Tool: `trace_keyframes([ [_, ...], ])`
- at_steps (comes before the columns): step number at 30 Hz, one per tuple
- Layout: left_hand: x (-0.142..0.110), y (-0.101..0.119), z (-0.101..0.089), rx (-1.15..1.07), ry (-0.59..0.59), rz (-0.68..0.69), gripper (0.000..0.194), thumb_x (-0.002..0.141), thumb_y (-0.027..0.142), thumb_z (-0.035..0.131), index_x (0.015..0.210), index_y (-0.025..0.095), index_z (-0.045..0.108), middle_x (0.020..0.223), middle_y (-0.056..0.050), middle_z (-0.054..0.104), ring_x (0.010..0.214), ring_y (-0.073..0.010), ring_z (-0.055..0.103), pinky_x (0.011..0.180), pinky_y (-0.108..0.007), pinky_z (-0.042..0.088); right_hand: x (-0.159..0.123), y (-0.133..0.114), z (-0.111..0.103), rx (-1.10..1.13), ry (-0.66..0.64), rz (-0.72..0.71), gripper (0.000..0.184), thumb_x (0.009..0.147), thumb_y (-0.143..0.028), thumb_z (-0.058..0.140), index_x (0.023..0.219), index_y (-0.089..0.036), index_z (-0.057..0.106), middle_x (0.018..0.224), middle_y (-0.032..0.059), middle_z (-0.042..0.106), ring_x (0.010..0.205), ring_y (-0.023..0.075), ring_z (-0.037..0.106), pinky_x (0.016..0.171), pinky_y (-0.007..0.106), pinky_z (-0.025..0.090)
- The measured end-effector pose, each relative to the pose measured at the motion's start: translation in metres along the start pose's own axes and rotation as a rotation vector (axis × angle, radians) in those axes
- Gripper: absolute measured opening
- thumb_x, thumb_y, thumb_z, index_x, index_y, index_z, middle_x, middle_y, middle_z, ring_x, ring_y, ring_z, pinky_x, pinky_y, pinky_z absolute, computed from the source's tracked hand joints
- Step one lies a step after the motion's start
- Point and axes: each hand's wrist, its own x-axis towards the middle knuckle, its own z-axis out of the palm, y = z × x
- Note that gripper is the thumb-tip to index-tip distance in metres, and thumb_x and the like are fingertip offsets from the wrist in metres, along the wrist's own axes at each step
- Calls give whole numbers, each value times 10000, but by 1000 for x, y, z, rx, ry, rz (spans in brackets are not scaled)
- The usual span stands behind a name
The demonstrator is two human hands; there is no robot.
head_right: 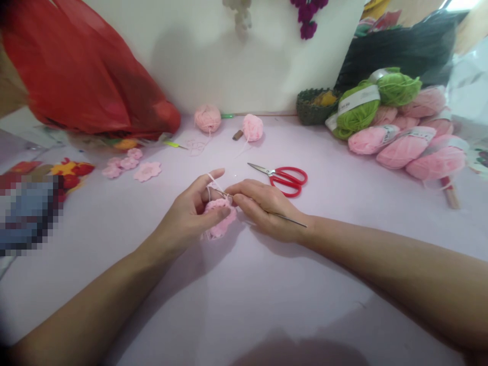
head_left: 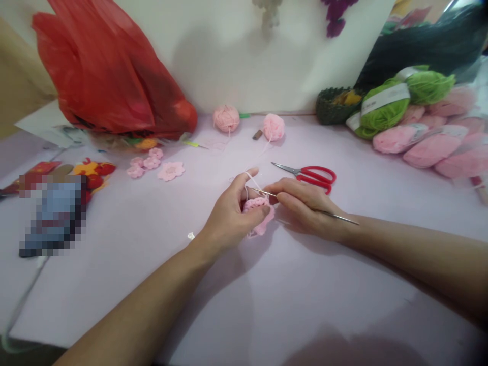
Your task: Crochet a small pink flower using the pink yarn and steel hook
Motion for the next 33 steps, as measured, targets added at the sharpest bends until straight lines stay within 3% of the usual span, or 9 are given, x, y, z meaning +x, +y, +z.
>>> trace_keyframes([
  [7, 1, -5, -1, -55, -23, -1, 743, 817, 294, 742, 1461, 192, 385, 920, 3, 608, 744, -114, 601, 629, -233, 503, 3, -3, -2, 76, -16, 169, 302, 1027, -269, 413, 1126, -192, 687, 1062, 48, 703, 969, 159, 657, 826, 277, 507],
  [11, 2, -7, 0, -39, 17, 4, 656, 848, 288, 707, 1431, 182, 426, 897, 11, 608, 754, -103, 600, 656, -222, 500, 2, -4, -1, 37, -19, 125, 304, 1031, -275, 403, 1144, -182, 670, 1046, 57, 698, 944, 162, 652, 799, 289, 503],
  [13, 2, -8, 3, -43, 51, 32, 660, 846, 252, 702, 1434, 157, 419, 845, 20, 604, 731, -97, 589, 647, -214, 488, 1, -3, 1, -96, -14, 27, 317, 1031, -259, 385, 1164, -143, 649, 1012, 79, 688, 906, 175, 638, 794, 323, 488],
  [16, 0, -8, 11, -81, 120, 64, 708, 830, 226, 714, 1454, 164, 385, 815, 26, 612, 688, -93, 573, 608, -209, 465, -1, -2, 5, -468, 19, -124, 336, 1021, -248, 372, 1185, -99, 625, 962, 109, 674, 860, 226, 598, 827, 432, 431],
  [19, -1, -6, 15, -312, 122, -24, 739, 800, 207, 744, 1447, 188, 387, 795, 39, 605, 636, -80, 547, 569, -202, 438, -2, -2, 7, -662, 80, -166, 339, 1014, -244, 379, 1211, -89, 606, 940, 115, 671, 835, 247, 572, 837, 480, 390],
  [22, 1, -4, 10, -538, -10, -169, 707, 770, 174, 765, 1405, 192, 455, 776, 42, 590, 615, -71, 535, 556, -200, 425, -2, -3, 4, -522, 90, -181, 333, 1010, -205, 375, 1249, -94, 579, 943, 99, 664, 855, 224, 566, 845, 444, 403],
  [25, 2, -3, 2, -582, -137, -230, 703, 739, 139, 792, 1379, 210, 509, 831, 24, 612, 692, -83, 585, 621, -205, 458, -1, -2, 0, -272, 54, -214, 320, 1010, -184, 388, 1259, -106, 572, 966, 78, 664, 893, 181, 579, 853, 368, 441],
  [29, 0, -3, -6, -528, -207, -201, 723, 757, 148, 800, 1405, 261, 499, 790, 45, 598, 694, -68, 585, 648, -190, 459, 0, -1, -3, -43, -9, -175, 303, 1022, -192, 405, 1255, -154, 595, 1090, 54, 688, 990, 135, 615, 887, 279, 476],
  [33, -2, -5, -9, -380, -206, -131, 701, 794, 196, 784, 1423, 285, 487, 824, 37, 609, 745, -72, 583, 703, -198, 462, 0, -4, -4, 97, -66, -7, 329, 1038, -266, 393, 1264, -179, 616, 1185, 60, 697, 1035, 139, 644, 906, 273, 503],
])
